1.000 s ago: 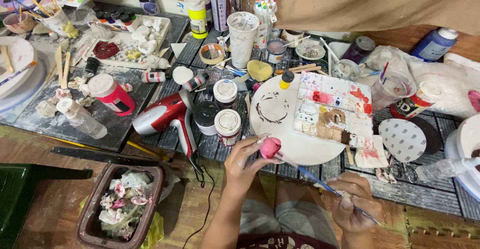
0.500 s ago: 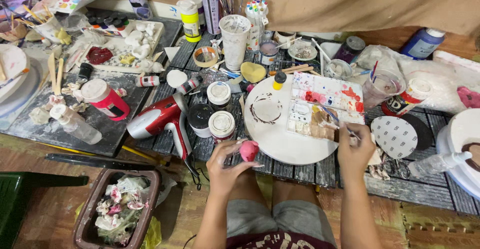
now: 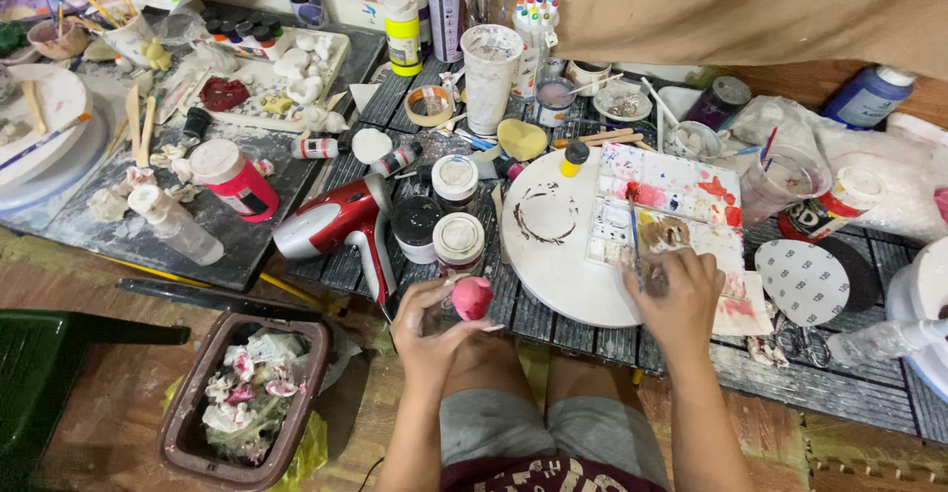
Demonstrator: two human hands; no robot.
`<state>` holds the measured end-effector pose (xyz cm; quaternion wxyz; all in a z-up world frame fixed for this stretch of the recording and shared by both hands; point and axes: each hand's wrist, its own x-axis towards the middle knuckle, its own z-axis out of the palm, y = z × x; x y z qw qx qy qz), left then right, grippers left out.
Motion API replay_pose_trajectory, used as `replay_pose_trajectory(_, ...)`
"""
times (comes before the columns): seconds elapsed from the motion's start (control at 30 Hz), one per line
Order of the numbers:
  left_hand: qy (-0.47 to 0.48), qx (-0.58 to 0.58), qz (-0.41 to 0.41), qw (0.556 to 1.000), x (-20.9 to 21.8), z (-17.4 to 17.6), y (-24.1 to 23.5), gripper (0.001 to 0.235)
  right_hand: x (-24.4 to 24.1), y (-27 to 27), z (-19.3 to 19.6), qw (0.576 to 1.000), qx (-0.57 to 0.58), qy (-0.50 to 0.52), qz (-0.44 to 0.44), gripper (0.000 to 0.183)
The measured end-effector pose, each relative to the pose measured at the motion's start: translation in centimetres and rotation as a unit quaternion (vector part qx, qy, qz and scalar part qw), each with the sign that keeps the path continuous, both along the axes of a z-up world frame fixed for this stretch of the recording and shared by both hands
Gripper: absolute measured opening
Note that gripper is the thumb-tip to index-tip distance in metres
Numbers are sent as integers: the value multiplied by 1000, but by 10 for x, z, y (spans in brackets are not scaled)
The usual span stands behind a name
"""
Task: The person paints a small pink flower-shaped craft with red paint using a brush, then dries it with a hair dryer. They repeat the painting and drying steps, then attach a small white piece to the flower.
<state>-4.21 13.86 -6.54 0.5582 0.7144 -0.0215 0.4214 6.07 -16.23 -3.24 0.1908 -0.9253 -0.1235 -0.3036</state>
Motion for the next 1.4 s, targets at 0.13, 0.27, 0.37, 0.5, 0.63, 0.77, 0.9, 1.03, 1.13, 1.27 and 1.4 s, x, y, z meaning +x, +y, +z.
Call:
replay_pose_trajectory(0.13,1,-31,14,999,-8,-14,19,62,-14,5,10,999,-5,13,38,61)
replay_pose_trajectory(0.27,-47,-188,-36,980,-10,-31,36,59,-36,18,2,996,41,47,70,59)
replay_pose_trajectory(0.37,-48,-222,-22,973,-14,-44,51,59,-62,54,-21,965,176,108,163,40)
replay_pose_trajectory(0.5,-51,-241,33,969,-21,-50,75,58,-78,130,-40,872,191,184,411,24)
replay_pose_trajectory(0.63,-65,-231,73,968,-36,-50,96,57,-76,225,-52,832,156,190,497,59)
replay_pose_trajectory(0.77,-77,-263,65,959,-45,-43,114,56,-53,313,-67,860,219,192,419,66)
replay_pose_trajectory(0.9,-47,-214,80,972,-53,-39,122,58,-48,350,-92,884,261,163,351,64)
replay_pose_trajectory(1.03,-76,-200,65,975,-60,-34,124,62,-43,354,-106,866,324,178,337,61)
replay_pose_trajectory(1.13,-91,-200,73,973,-64,-28,121,67,-44,349,-99,856,332,197,344,58)
replay_pose_trajectory(1.27,-166,-205,43,964,-67,-19,113,67,-60,336,-64,734,477,306,374,62)
replay_pose_trajectory(1.4,-201,-213,19,956,-71,-9,102,65,-69,299,-7,632,556,226,489,79)
